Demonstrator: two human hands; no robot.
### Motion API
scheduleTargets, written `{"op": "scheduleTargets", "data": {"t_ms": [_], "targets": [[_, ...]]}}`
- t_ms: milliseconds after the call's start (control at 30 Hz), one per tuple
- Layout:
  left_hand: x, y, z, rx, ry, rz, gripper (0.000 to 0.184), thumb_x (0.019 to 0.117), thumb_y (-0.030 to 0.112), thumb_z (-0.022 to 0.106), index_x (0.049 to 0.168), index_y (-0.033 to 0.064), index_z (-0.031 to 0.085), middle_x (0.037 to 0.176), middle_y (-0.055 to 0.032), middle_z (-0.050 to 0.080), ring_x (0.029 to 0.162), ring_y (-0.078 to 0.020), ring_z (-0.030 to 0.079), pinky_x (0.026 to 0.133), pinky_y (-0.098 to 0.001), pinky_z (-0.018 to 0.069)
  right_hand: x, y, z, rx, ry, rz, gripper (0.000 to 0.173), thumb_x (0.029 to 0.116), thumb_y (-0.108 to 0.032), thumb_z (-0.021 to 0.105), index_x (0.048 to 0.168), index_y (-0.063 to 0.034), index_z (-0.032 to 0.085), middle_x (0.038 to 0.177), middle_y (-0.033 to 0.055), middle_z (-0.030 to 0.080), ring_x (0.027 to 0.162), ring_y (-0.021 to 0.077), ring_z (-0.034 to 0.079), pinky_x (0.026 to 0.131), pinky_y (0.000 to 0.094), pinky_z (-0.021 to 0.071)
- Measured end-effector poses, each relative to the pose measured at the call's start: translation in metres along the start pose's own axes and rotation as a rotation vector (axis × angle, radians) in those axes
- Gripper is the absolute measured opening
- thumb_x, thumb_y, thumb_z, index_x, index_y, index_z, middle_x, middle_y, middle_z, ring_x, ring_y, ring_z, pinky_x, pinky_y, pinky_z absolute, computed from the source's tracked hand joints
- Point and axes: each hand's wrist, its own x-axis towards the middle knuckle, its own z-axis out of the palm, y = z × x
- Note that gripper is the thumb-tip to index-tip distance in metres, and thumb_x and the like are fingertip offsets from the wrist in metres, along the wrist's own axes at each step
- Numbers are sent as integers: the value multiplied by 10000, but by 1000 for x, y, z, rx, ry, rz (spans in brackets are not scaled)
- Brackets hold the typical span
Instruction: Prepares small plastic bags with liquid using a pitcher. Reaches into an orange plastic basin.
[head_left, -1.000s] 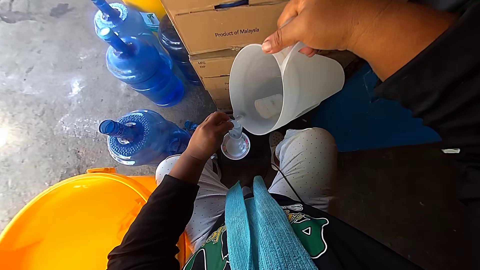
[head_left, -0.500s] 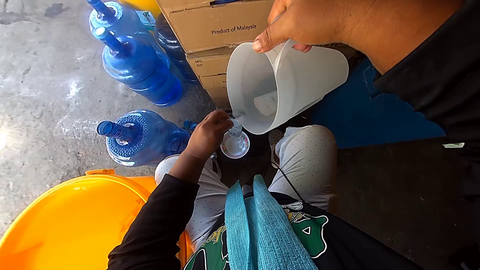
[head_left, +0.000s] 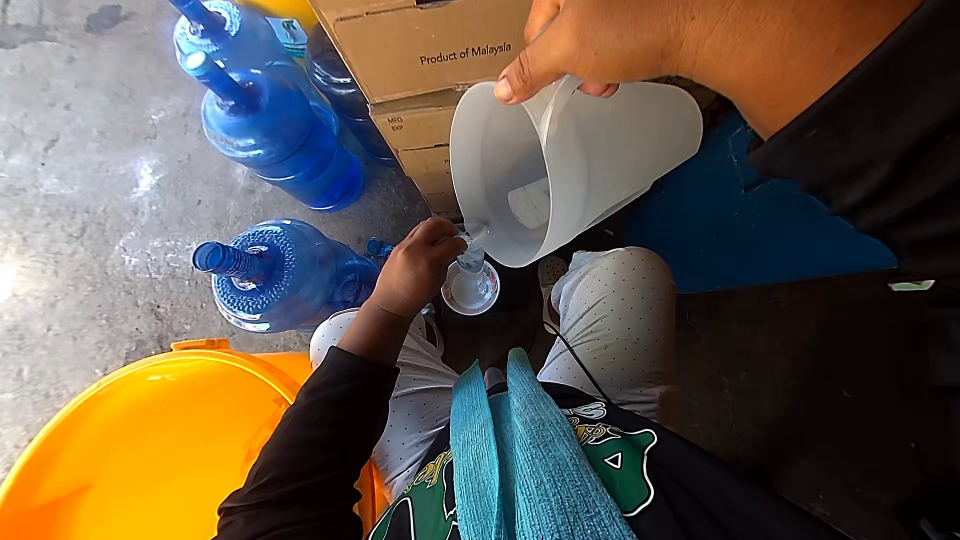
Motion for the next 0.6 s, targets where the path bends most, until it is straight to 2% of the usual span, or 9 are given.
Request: {"op": "scheduleTargets", "data": {"t_ms": [300,600], "targets": [[0,0,1,5,16,4,184,956,-57,590,958,6,763,1033,-197,692,966,-296,689,882,-344,567,-3,-3,0,10,10,-20,343,1010,-389,627,787,-130,602,617,-42,485,481,11,389,461,163,288],[1,0,1,7,7,-1,179,954,-58,593,955,3,761,1035,-200,690,971,-294,687,888,-342,563,-3,-3,0,6,13,-25,309,995,-385,646,815,-135,624,641,-46,504,496,2,409,463,151,295]]}}
